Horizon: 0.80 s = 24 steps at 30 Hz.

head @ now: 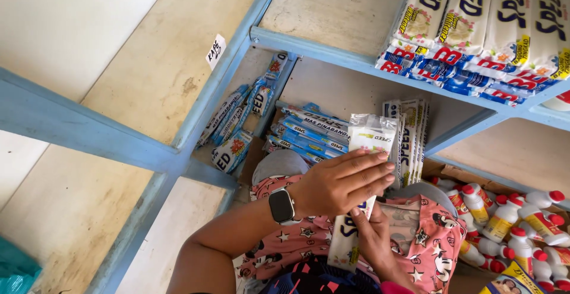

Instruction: Organizing and stacking detergent bars on a low storage shelf.

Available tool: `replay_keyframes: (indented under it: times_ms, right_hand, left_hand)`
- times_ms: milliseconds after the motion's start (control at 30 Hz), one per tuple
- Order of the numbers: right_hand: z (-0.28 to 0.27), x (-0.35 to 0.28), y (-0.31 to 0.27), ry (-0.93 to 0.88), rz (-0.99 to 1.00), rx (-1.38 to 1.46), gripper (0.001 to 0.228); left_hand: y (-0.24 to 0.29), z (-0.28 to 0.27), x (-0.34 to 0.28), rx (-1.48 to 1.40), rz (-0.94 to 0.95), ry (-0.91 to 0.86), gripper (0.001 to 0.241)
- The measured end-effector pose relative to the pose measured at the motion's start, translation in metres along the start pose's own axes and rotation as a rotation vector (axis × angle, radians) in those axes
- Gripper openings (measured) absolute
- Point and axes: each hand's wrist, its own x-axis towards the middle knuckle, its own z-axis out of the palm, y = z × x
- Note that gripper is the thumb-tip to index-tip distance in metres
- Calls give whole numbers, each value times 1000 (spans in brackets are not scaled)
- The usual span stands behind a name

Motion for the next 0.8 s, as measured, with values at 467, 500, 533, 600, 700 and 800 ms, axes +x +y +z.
replay_keyframes:
  times_ms: [467, 500, 533, 600, 700, 800]
  right_hand:
    - [20, -4, -14, 30, 133, -59, 19]
    - [23, -4, -19, 32, 136, -57, 19]
    - [26, -5, -23, 32, 150, -61, 20]
    - [30, -5, -28, 33, 164, -62, 21]
    - [32, -5, -29, 10, 162, -81, 22]
    - [32, -8, -26, 4, 168, -127, 22]
  left_hand:
    - [-15, 17, -4, -35, -197, 162, 63]
    - [-14, 16, -4, -37, -198, 159, 63]
    - [-13, 14, -4, -30, -217, 144, 63]
    - [-12, 13, -5, -23, -235, 127, 64]
    - [-12, 16, -9, -61, -271, 127, 63]
    - [-14, 18, -12, -108, -332, 98, 63]
